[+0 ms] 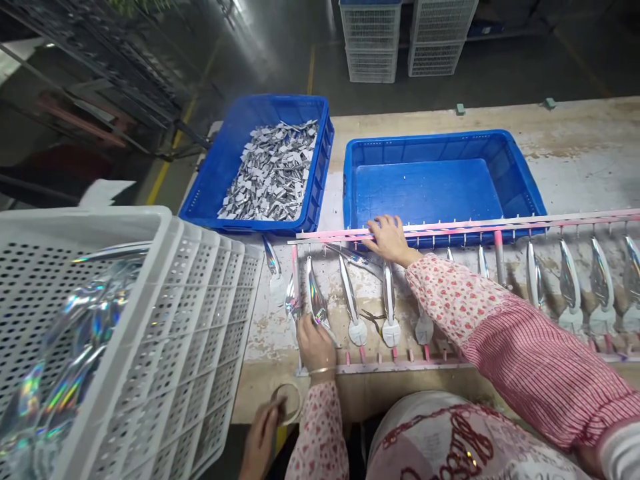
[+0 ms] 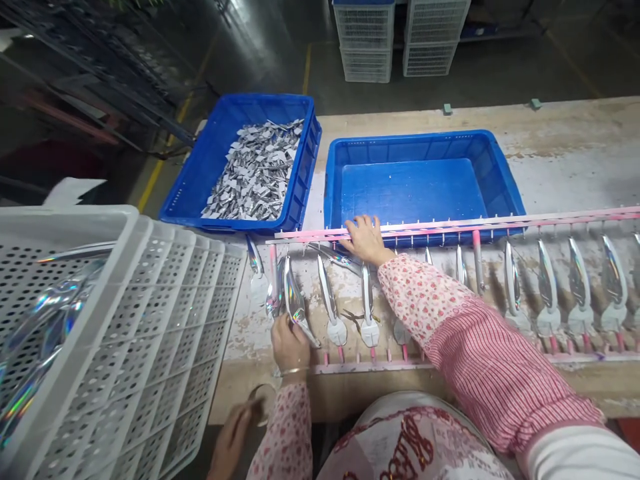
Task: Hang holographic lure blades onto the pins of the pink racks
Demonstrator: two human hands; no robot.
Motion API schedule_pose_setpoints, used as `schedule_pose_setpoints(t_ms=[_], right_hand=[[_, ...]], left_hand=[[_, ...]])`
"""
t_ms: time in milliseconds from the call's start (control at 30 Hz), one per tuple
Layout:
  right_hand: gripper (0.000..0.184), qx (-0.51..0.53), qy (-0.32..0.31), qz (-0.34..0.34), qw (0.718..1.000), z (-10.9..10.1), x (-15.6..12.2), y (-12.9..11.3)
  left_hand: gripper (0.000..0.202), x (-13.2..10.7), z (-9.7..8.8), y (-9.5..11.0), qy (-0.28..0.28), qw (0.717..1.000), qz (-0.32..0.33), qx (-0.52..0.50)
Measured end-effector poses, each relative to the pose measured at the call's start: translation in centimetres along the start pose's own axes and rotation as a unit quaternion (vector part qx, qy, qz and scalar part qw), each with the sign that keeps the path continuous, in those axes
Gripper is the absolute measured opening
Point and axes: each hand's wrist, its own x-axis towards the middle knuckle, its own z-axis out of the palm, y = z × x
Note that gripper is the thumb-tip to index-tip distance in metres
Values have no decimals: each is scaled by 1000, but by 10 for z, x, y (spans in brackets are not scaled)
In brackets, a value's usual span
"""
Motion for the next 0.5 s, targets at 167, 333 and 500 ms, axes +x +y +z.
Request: schedule_pose_setpoints(t_ms=[167, 333, 500], right_hand=[[63, 25, 9, -13, 1000, 6, 20, -46], [65, -10, -81, 35, 996, 18, 38, -70], [54, -35, -111, 37, 993, 18, 42, -69]], left_hand=[[64, 11, 105, 40, -57, 983, 146, -100], [46, 39, 135, 32, -158, 979, 57, -114], [45, 46, 134, 27, -144, 978, 43, -142]])
